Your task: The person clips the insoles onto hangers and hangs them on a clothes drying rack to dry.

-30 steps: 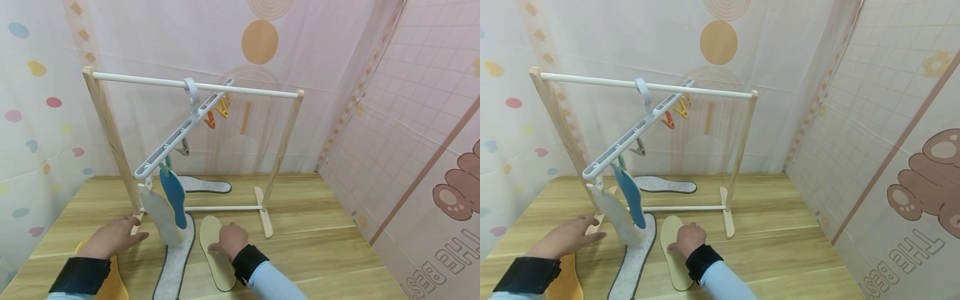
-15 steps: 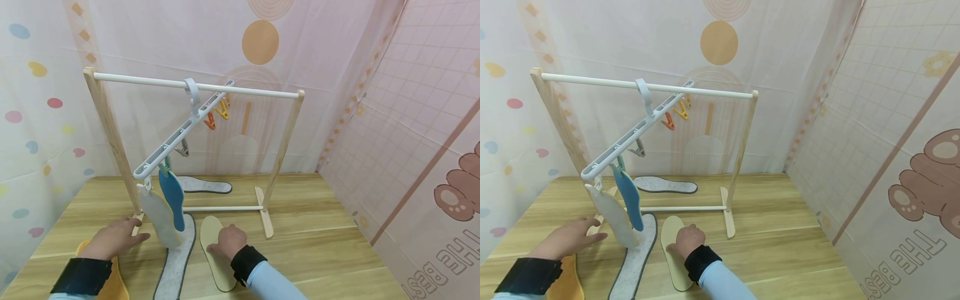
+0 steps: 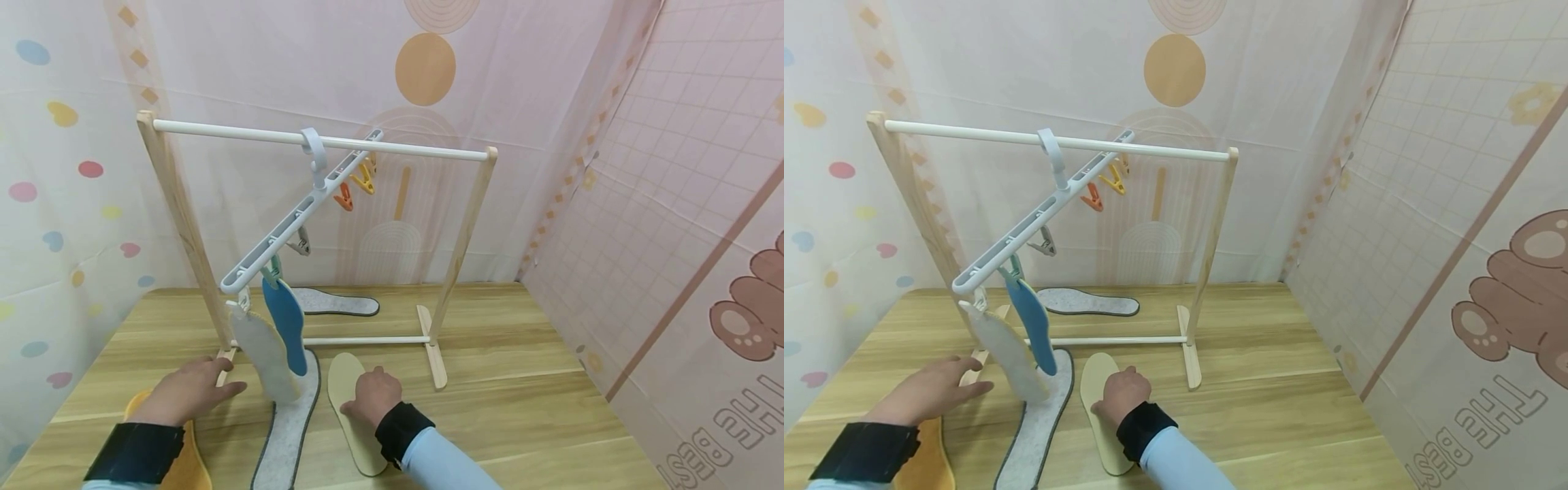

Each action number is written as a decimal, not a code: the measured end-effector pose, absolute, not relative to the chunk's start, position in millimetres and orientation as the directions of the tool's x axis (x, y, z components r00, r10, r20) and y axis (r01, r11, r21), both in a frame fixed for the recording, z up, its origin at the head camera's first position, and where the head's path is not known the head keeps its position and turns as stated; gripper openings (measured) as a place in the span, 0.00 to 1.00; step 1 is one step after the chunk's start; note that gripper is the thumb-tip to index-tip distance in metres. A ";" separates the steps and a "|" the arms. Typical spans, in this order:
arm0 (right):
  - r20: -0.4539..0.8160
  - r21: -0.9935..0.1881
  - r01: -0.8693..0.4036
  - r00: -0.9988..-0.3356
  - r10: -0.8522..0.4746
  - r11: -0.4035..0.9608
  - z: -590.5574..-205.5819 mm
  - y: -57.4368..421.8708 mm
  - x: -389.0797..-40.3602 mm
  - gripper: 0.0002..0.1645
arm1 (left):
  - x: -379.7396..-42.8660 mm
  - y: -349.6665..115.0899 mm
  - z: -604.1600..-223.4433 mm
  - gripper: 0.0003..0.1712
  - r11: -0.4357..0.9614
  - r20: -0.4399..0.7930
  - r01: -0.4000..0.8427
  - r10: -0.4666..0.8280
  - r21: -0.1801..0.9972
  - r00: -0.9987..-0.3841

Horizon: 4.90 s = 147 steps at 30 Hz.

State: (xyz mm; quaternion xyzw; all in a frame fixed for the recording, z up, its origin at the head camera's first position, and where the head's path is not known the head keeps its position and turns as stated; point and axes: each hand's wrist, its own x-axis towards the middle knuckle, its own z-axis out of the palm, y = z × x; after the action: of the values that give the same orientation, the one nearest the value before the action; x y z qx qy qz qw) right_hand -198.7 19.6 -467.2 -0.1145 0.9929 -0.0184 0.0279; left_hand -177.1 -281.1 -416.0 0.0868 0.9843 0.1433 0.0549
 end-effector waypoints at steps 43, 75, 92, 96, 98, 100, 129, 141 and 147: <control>-0.044 -0.250 -0.216 -0.971 -0.234 0.944 -471.0 24.2 -204.0 0.30 | -178.1 -283.0 -419.6 0.33 0.944 -0.094 0.164 0.198 0.285 -0.976; -0.063 -0.477 -0.111 -0.985 -0.160 0.872 -472.6 26.0 -204.6 0.44 | -178.8 -282.7 -413.4 0.33 0.940 -0.085 0.167 0.201 0.297 -0.976; 0.008 -0.445 -0.143 -0.988 -0.156 0.884 -475.9 28.3 -210.2 0.35 | -181.2 -282.9 -414.1 0.33 0.942 -0.087 0.165 0.198 0.293 -0.976; 0.019 -0.456 -0.153 -0.986 -0.163 0.877 -477.6 29.9 -212.1 0.30 | -181.0 -283.0 -414.3 0.33 0.941 -0.085 0.167 0.199 0.293 -0.976; 0.035 -0.453 -0.166 -0.985 -0.168 0.876 -478.5 30.6 -212.8 0.27 | -180.5 -283.0 -413.9 0.33 0.941 -0.080 0.171 0.203 0.293 -0.976; 0.050 -0.448 -0.181 -0.983 -0.177 0.875 -478.1 31.3 -213.3 0.25 | -180.2 -283.2 -414.1 0.33 0.941 -0.078 0.174 0.205 0.289 -0.976; 0.100 -0.629 -0.187 -0.982 -0.160 0.754 -456.9 42.0 -213.4 0.15 | -180.7 -285.7 -404.0 0.35 0.945 -0.075 0.174 0.202 0.278 -0.977; 0.171 -0.603 -0.240 -0.970 -0.170 0.761 -444.6 42.3 -208.8 0.12 | -183.5 -286.4 -401.6 0.37 0.947 -0.097 0.156 0.190 0.281 -0.977; 0.194 -0.601 -0.257 -0.965 -0.174 0.756 -442.0 42.4 -208.3 0.09 | -183.8 -286.5 -400.5 0.40 0.943 -0.097 0.156 0.192 0.295 -0.977</control>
State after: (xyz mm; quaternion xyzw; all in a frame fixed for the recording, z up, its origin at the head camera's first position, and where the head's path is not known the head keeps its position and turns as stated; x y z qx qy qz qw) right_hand -208.3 42.4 -442.0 -0.1151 0.9350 -0.3294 -0.0632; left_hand -183.8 -286.5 -400.5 0.0885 0.9836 0.1442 0.0621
